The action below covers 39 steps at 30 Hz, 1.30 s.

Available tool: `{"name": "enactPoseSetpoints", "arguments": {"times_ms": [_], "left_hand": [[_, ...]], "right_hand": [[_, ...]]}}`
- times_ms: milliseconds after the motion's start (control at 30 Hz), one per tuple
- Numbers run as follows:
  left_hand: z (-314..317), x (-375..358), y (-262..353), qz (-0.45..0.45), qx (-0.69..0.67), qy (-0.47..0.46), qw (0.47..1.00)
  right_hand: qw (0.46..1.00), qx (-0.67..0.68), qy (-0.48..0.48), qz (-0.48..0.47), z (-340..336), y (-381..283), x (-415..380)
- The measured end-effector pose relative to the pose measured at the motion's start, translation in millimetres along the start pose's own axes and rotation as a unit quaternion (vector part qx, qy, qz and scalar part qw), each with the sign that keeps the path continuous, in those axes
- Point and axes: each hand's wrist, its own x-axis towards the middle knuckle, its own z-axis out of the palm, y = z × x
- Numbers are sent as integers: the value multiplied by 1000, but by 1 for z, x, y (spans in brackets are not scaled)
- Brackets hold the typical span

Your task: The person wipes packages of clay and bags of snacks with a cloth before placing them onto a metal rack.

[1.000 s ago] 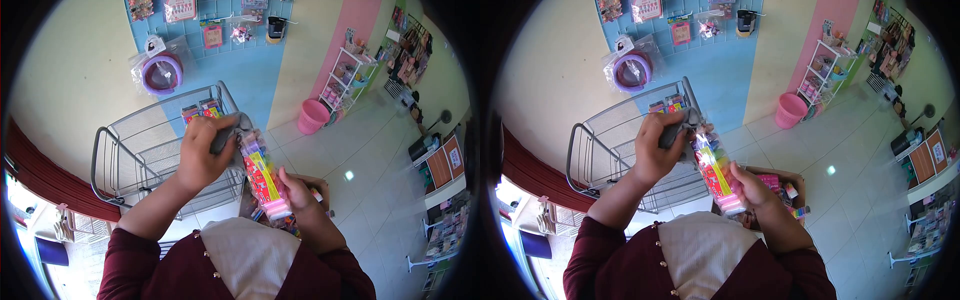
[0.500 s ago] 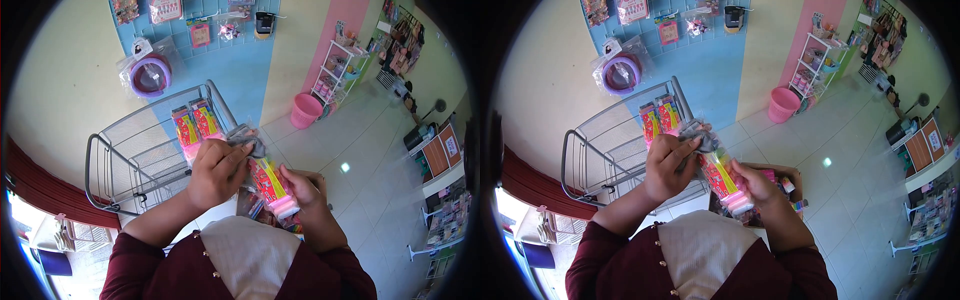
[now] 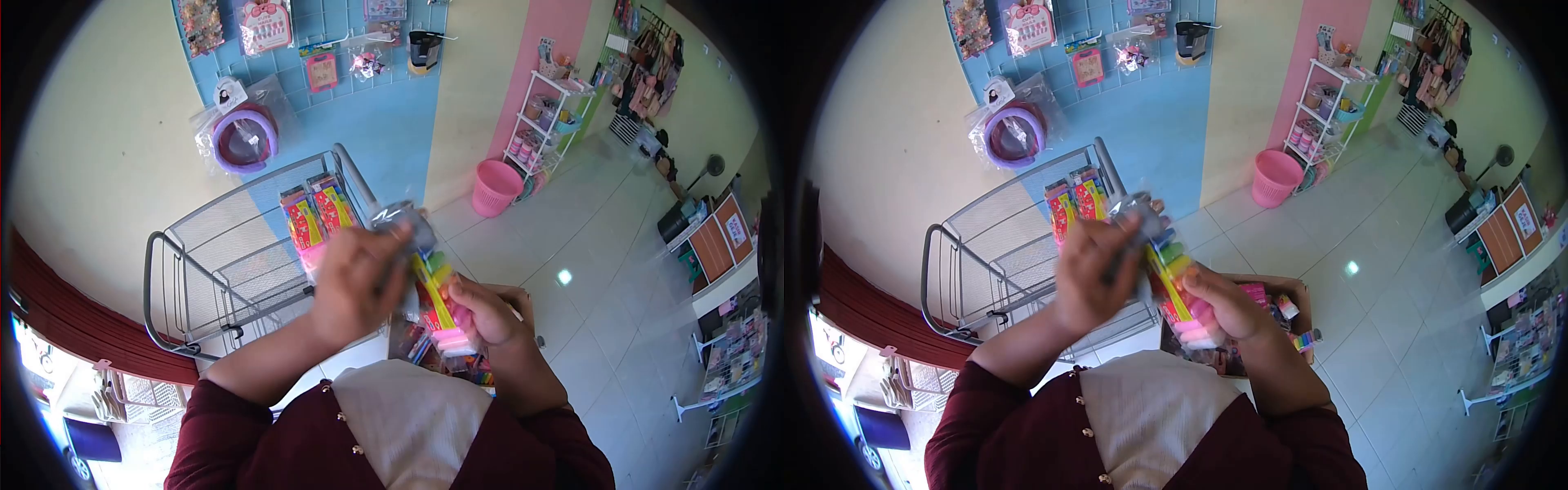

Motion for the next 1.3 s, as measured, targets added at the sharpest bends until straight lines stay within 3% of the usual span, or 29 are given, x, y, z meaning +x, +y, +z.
{"name": "enactPoseSetpoints", "arguments": {"times_ms": [33, 100, 133, 167, 233, 300, 367, 433, 467, 533, 567, 633, 667, 700, 767, 833, 867, 900, 967, 1033, 1067, 1100, 1167, 1300], "left_hand": [[7, -10, 7, 36, -40, -35, 998], [15, -20, 21, 127, -122, -83, 981], [15, -18, 25, 148, -94, -65, 982], [14, -13, 21, 148, -96, -65, 982], [9, 3, 3, 65, -35, 0, 997], [0, 16, -6, -32, 16, 33, 999], [6, 11, -5, -13, 0, 25, 1000], [16, -3, 11, 73, -82, -45, 993], [18, -15, 14, 106, -120, -178, 971], [22, -24, 28, 87, -271, -313, 906], [22, -23, 25, 92, -268, -312, 907], [22, -26, 20, 194, -237, -121, 944], [11, -12, 12, 94, -188, -312, 926], [6, -3, 3, 131, 64, -50, 988], [4, 3, 10, -46, -6, -5, 999], [9, -2, 17, 66, -80, -186, 977], [14, -16, 23, 92, -133, -195, 968], [13, -20, 25, 164, -202, -222, 940], [17, -21, 23, 195, -270, -187, 924], [24, -15, 5, 139, -316, -83, 935], [20, -13, 3, 60, -217, -29, 974], [14, -7, -2, -13, -147, -5, 989], [22, 0, 7, -117, -101, -30, 988], [39, -27, 27, 53, -205, -137, 968]], "right_hand": [[1000, 0, 4, -1, 6, -5, 0], [982, 163, 93, -14, 13, -9, -2], [974, 220, 3, -55, -14, 10, 0], [974, 219, 6, -55, -19, 11, -2], [972, 228, -50, -16, -23, 12, -6], [983, 183, -10, 6, -9, 0, -12], [986, 166, 5, -18, -7, -1, -15], [977, 212, -21, -30, -39, 22, -10], [964, 258, -49, -43, -50, 30, -8], [972, 233, -14, -29, -33, 17, -7], [978, 209, 24, -9, -21, 7, -8], [987, 158, 0, -26, -14, 0, -8], [983, 181, -2, -5, -19, 5, -7], [978, 207, -3, 20, -20, 10, -8], [981, 185, 45, 29, -6, 5, -4], [979, 165, 109, 49, -3, 4, 2], [972, 160, 167, 50, 7, -4, 3], [987, 99, 119, 38, -21, 13, 8], [982, 127, 135, 24, -19, 16, 11], [972, 197, 120, 50, -7, 8, 9], [955, 267, 101, 75, -2, 5, 9], [965, 249, 81, 9, -7, 18, 8], [965, 250, 76, -23, -14, 33, 9], [956, 274, 105, -4, -21, 28, 12]]}}
